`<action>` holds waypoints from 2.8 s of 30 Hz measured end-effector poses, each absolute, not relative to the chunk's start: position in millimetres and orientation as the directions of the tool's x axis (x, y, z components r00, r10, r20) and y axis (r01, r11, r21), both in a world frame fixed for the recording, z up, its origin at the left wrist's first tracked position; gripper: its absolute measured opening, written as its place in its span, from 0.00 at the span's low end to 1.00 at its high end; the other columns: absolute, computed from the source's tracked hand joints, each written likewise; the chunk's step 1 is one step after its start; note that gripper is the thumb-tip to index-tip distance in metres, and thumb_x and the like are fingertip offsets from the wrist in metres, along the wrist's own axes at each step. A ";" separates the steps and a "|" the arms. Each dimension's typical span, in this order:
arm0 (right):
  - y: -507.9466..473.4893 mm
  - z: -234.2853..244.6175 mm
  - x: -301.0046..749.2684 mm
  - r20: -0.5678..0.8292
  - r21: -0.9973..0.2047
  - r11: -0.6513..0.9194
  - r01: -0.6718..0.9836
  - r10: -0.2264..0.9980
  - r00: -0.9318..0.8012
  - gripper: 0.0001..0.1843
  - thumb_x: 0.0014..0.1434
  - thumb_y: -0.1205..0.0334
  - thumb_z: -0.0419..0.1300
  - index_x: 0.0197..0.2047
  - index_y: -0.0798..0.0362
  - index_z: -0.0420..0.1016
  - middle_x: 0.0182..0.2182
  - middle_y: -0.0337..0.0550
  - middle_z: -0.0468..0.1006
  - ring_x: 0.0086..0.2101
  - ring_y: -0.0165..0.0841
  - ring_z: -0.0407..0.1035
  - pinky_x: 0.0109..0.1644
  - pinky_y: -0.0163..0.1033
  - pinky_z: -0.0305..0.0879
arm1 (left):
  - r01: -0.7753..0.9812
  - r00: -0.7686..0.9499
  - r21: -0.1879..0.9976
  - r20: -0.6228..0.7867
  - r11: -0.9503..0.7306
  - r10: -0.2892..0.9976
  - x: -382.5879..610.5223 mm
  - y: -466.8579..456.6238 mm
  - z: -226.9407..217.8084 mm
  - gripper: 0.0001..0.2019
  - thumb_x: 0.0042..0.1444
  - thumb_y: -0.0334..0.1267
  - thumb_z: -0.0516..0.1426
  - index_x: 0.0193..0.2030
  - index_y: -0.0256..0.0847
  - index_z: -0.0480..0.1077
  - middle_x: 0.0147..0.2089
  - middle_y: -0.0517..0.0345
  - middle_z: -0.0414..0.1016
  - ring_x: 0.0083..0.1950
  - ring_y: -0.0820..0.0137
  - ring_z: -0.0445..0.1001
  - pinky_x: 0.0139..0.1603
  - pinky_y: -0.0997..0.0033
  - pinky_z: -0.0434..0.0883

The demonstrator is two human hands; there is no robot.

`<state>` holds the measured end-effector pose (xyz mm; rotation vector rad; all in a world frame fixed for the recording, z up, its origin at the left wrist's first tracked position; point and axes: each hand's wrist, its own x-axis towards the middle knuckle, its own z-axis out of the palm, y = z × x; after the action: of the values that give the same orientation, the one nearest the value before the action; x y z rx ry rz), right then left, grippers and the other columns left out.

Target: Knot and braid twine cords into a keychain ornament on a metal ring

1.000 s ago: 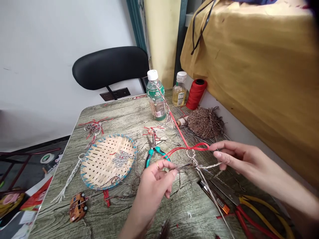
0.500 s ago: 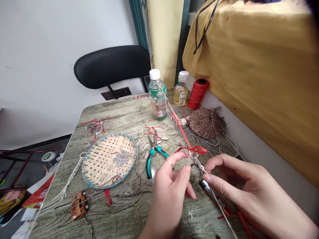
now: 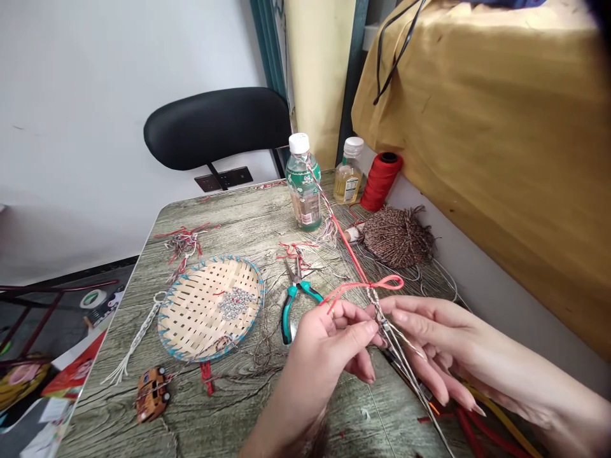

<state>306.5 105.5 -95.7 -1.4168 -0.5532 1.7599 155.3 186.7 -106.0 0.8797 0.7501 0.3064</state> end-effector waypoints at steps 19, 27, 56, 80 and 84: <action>114.2 -96.0 307.5 -0.401 -0.911 -0.390 -0.133 0.913 0.077 0.19 0.56 0.52 0.55 0.19 0.55 0.65 0.15 0.35 0.66 0.16 0.22 0.55 0.18 0.28 0.51 | 0.044 0.646 0.900 -0.357 0.434 0.675 154.4 182.3 -100.3 0.05 0.55 0.34 0.52 0.30 0.38 0.63 0.16 0.67 0.64 0.19 0.80 0.61 0.24 0.81 0.61; 105.0 -94.2 309.8 -0.306 -0.946 -0.323 0.035 0.924 0.230 0.20 0.59 0.50 0.50 0.21 0.52 0.62 0.17 0.34 0.58 0.20 0.27 0.49 0.22 0.33 0.47 | 0.013 0.639 0.872 -0.384 0.489 0.667 156.2 177.8 -103.7 0.06 0.56 0.37 0.52 0.30 0.38 0.62 0.13 0.70 0.59 0.15 0.82 0.54 0.19 0.82 0.53; 102.0 -87.4 308.1 -0.445 -0.889 -0.459 -0.004 0.861 0.247 0.15 0.48 0.49 0.61 0.24 0.52 0.71 0.19 0.35 0.61 0.23 0.28 0.53 0.25 0.33 0.50 | 0.263 0.765 0.898 -0.417 0.352 0.491 159.9 196.6 -94.8 0.08 0.53 0.39 0.54 0.27 0.38 0.65 0.13 0.70 0.58 0.15 0.81 0.54 0.19 0.81 0.53; 103.0 -96.0 306.5 -0.369 -0.895 -0.435 0.096 0.845 0.387 0.17 0.48 0.46 0.59 0.26 0.53 0.72 0.20 0.38 0.66 0.22 0.29 0.57 0.23 0.33 0.52 | 0.146 0.536 0.966 -0.257 0.211 0.804 170.5 173.7 -111.0 0.08 0.55 0.39 0.52 0.30 0.38 0.67 0.24 0.64 0.64 0.26 0.77 0.60 0.29 0.79 0.59; 101.6 -96.2 306.5 -0.430 -0.877 -0.473 0.082 0.851 0.302 0.20 0.48 0.44 0.57 0.27 0.54 0.72 0.21 0.39 0.66 0.22 0.29 0.56 0.24 0.34 0.51 | 0.136 0.580 0.918 -0.378 0.372 0.721 168.9 177.4 -112.0 0.07 0.53 0.38 0.54 0.30 0.37 0.69 0.25 0.62 0.68 0.28 0.77 0.62 0.31 0.78 0.60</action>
<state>306.5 101.6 -96.2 -1.7894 -0.8402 1.2425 168.9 177.4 -112.0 1.1544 0.9079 0.4499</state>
